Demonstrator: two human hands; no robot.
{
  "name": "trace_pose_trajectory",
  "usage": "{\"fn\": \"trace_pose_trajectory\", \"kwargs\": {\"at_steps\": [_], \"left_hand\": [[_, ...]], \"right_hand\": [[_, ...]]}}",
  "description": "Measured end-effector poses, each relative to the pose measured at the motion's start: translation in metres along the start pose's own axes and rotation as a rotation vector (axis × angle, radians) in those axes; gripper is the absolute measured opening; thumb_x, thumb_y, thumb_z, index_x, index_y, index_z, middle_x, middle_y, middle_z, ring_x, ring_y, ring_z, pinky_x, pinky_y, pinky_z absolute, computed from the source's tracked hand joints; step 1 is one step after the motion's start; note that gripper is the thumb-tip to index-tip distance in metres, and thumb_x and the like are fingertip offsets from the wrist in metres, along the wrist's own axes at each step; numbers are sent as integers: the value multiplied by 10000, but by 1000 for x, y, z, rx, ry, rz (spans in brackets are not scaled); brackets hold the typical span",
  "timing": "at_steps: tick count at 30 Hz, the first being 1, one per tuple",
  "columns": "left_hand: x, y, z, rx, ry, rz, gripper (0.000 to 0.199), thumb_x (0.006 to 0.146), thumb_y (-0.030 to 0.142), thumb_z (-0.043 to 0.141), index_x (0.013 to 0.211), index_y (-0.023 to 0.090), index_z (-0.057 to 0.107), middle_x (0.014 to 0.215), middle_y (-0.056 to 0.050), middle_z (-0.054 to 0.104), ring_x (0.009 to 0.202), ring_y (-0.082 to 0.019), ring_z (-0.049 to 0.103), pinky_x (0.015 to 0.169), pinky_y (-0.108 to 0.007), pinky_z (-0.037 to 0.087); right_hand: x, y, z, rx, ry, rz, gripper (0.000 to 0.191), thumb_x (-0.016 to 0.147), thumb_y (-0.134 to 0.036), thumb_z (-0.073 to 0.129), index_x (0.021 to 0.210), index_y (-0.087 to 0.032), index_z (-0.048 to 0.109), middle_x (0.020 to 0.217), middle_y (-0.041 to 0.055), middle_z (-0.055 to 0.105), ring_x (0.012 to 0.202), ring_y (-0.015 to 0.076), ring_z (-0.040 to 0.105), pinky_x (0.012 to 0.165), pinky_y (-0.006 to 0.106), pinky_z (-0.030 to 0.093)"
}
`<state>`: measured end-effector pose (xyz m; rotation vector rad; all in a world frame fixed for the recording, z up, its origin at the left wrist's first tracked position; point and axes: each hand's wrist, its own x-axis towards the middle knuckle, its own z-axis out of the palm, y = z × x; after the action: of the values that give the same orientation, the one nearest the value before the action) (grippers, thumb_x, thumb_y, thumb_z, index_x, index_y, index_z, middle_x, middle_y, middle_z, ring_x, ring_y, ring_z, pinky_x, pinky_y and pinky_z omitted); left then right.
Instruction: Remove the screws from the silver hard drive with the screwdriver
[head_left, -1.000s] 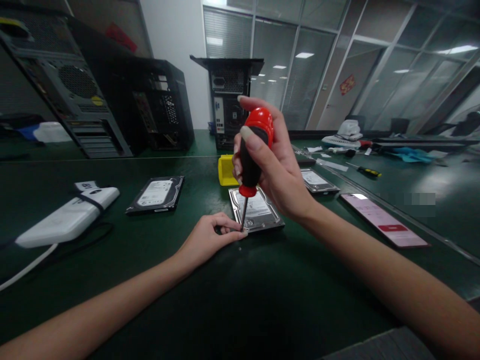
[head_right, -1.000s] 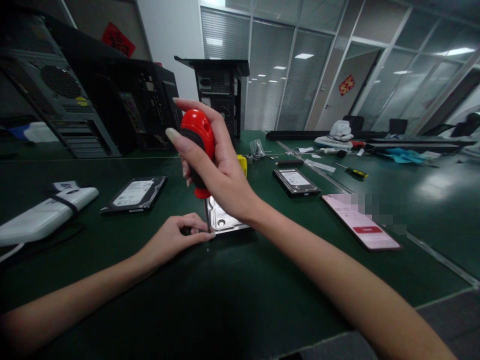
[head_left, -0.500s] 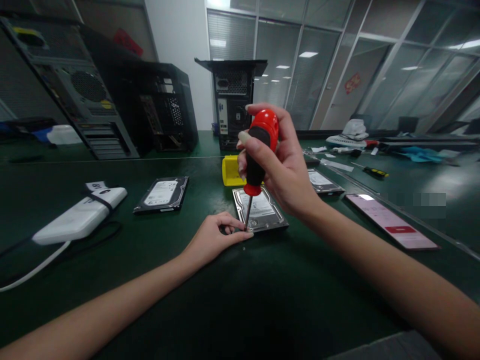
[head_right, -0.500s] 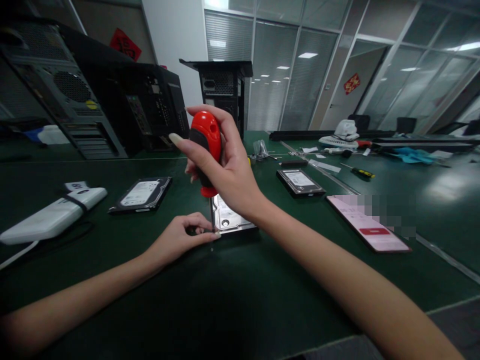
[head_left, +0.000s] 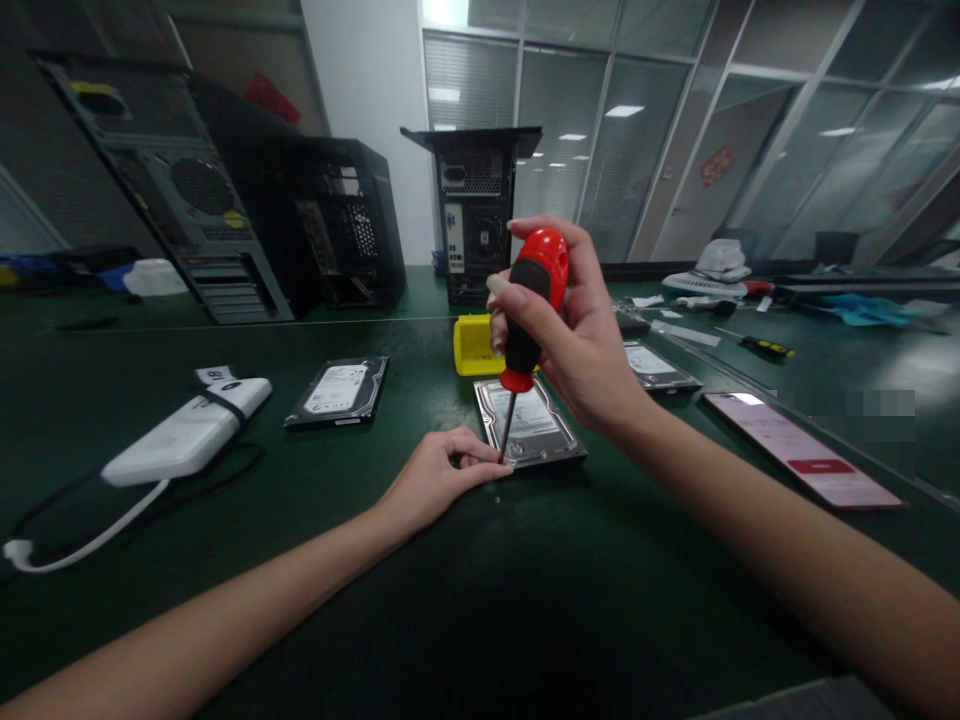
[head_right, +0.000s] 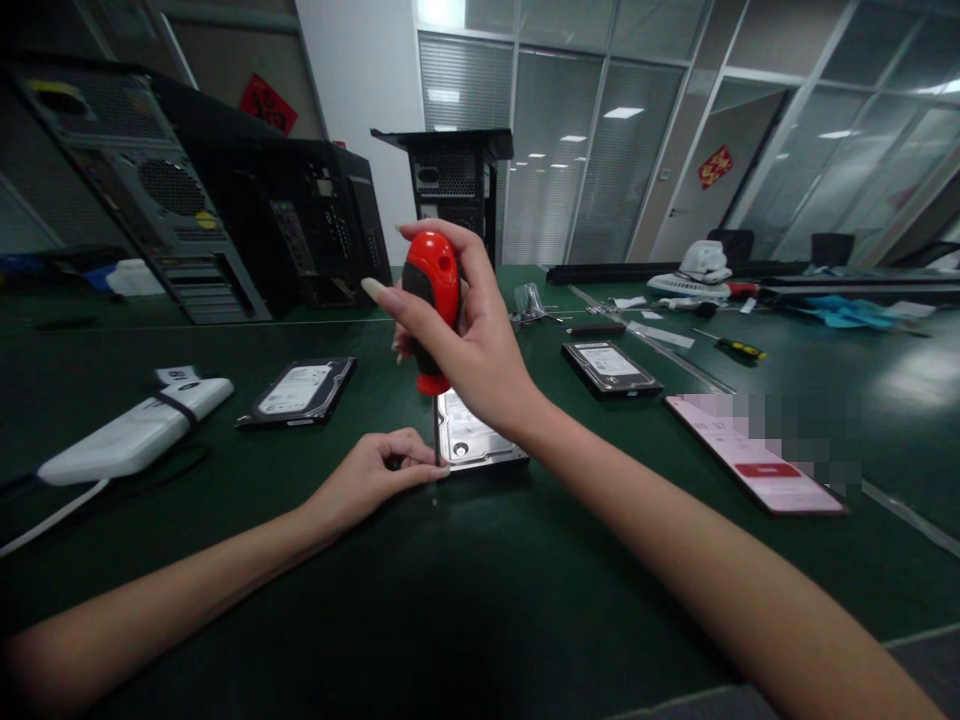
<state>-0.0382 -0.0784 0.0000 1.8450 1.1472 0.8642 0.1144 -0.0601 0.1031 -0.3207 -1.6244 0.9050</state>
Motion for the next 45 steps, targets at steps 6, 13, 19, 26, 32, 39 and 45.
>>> {"fn": "trace_pose_trajectory", "kwargs": {"at_steps": [6, 13, 19, 26, 32, 39, 45], "left_hand": [[-1, 5, -1, 5, -5, 10, 201, 749, 350, 686, 805, 163, 735, 789, -11, 594, 660, -130, 480, 631, -249, 388], [-2, 6, -1, 17, 25, 8, 217, 735, 355, 703, 791, 146, 728, 787, -18, 603, 652, -128, 479, 602, -243, 380], [-1, 4, 0, 29, 50, -5, 242, 706, 380, 721, 767, 146, 719, 782, -20, 602, 624, -123, 475, 583, -244, 389], [0, 1, 2, 52, 56, 18, 257, 706, 399, 721, 779, 153, 710, 819, -23, 610, 627, -121, 482, 587, -241, 417], [0, 1, 3, 52, 51, 28, 253, 685, 380, 746, 800, 158, 709, 831, -20, 603, 631, -120, 480, 602, -245, 427], [0, 0, 2, 82, 65, 33, 277, 677, 396, 750, 807, 155, 704, 833, -24, 595, 638, -127, 499, 613, -257, 450], [0, -2, 2, 86, 69, 43, 275, 659, 379, 768, 808, 159, 698, 838, -22, 593, 642, -126, 497, 615, -257, 445]], "right_hand": [[2, 6, -4, -30, -3, -13, 358, 825, -366, 589, 1142, -353, 424, 828, -27, 518, 677, 125, 578, 657, 316, 546], [1, 5, -4, -40, -5, -38, 347, 827, -339, 590, 1140, -359, 442, 824, -32, 505, 688, 120, 576, 639, 308, 535], [2, 3, -1, -32, -9, -34, 351, 815, -326, 608, 1126, -351, 448, 826, -29, 504, 656, 116, 564, 640, 315, 545], [2, 5, 0, -31, -2, -19, 363, 808, -348, 615, 1127, -344, 441, 831, -27, 506, 651, 113, 567, 627, 302, 548], [3, 1, 0, 3, -36, 27, 334, 843, -364, 563, 1163, -343, 465, 876, -16, 536, 688, 115, 582, 653, 302, 556], [4, 0, -2, 2, -94, 65, 354, 861, -358, 525, 1209, -337, 463, 915, -10, 543, 734, 120, 581, 672, 308, 558], [5, 0, 0, -8, -68, 48, 315, 795, -313, 626, 1079, -305, 490, 920, -11, 543, 711, 117, 579, 654, 305, 564]]}}
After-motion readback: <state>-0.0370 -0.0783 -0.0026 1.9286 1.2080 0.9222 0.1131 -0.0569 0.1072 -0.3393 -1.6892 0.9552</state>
